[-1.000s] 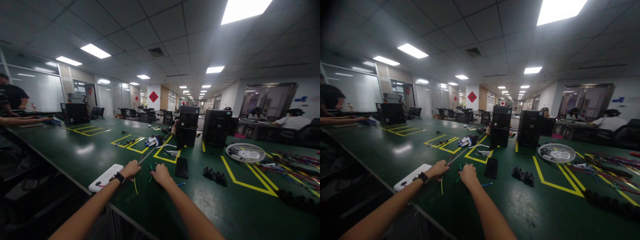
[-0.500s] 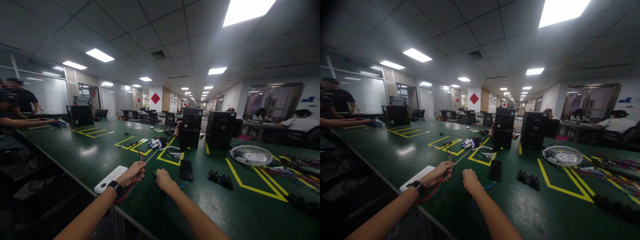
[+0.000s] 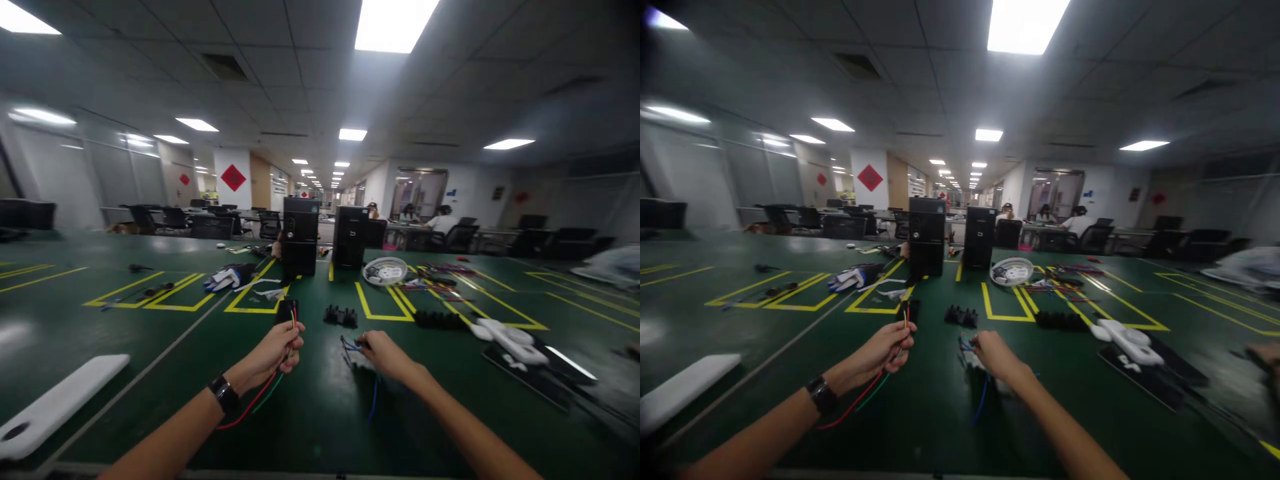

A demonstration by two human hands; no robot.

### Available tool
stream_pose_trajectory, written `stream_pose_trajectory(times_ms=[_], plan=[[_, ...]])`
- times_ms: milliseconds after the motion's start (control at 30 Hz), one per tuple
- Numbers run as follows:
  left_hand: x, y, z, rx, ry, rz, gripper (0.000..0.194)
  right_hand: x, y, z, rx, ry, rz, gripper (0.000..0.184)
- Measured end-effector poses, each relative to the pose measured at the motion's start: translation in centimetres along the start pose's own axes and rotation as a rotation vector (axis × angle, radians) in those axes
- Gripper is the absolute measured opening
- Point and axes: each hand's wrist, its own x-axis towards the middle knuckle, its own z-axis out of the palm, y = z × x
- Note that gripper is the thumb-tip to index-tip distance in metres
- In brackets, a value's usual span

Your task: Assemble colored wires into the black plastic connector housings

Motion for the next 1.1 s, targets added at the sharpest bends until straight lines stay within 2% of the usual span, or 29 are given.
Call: stream_pose_trajectory(times_ms=[100, 167, 233, 333, 400, 467, 567, 633, 733, 833, 967, 1100], plan=[[2.7, -1.4, 5.9, 0.076, -0.118, -0.047, 0.023, -4.3, 4.8, -0.9, -0.035, 0.038, 0.118, 0.026], [4.3, -2.4, 9.3, 0.168, -0.151, -0.065, 0.020, -6.6, 7.3, -1.4, -0.041, 0.052, 0.147, 0.027], [5.9, -3.5, 11.8, 0.269, -0.165, -0.061, 0.017, -8.3, 9.2, -2.0, -0.008, 0.071, 0.133, 0.030], [7.8, -5.1, 14.2, 0.394, -0.169, -0.047, 0.018, -10.4, 11.0, -2.9, 0.061, 0.175, 0.106, 0.041], [8.7, -5.8, 15.1, 0.488, -0.149, -0.027, 0.019, -12.0, 11.8, -3.3, 0.076, 0.271, 0.108, 0.041], [9.5, -5.9, 15.8, 0.631, -0.129, 0.073, 0.018, -13.7, 12.1, -3.5, 0.066, 0.324, 0.133, 0.038], [10.6, -5.4, 16.9, 0.926, -0.144, 0.315, 0.016, -16.2, 12.1, -3.1, 0.039, 0.300, 0.176, 0.036], [11.6, -5.0, 17.6, 1.134, -0.176, 0.409, 0.019, -17.2, 11.9, -2.6, 0.019, 0.271, 0.190, 0.035], [13.0, -4.9, 18.4, 1.328, -0.212, 0.412, 0.025, -17.7, 11.7, -1.9, -0.014, 0.284, 0.202, 0.027], [13.8, -5.3, 18.7, 1.383, -0.255, 0.387, 0.026, -17.6, 12.1, -1.7, -0.004, 0.308, 0.215, 0.017], [13.6, -5.6, 18.2, 1.427, -0.288, 0.394, 0.029, -17.9, 13.2, -1.9, 0.054, 0.329, 0.214, 0.015], [13.3, -5.9, 17.6, 1.462, -0.252, 0.406, 0.034, -18.4, 13.9, -2.2, 0.098, 0.357, 0.210, 0.015]])
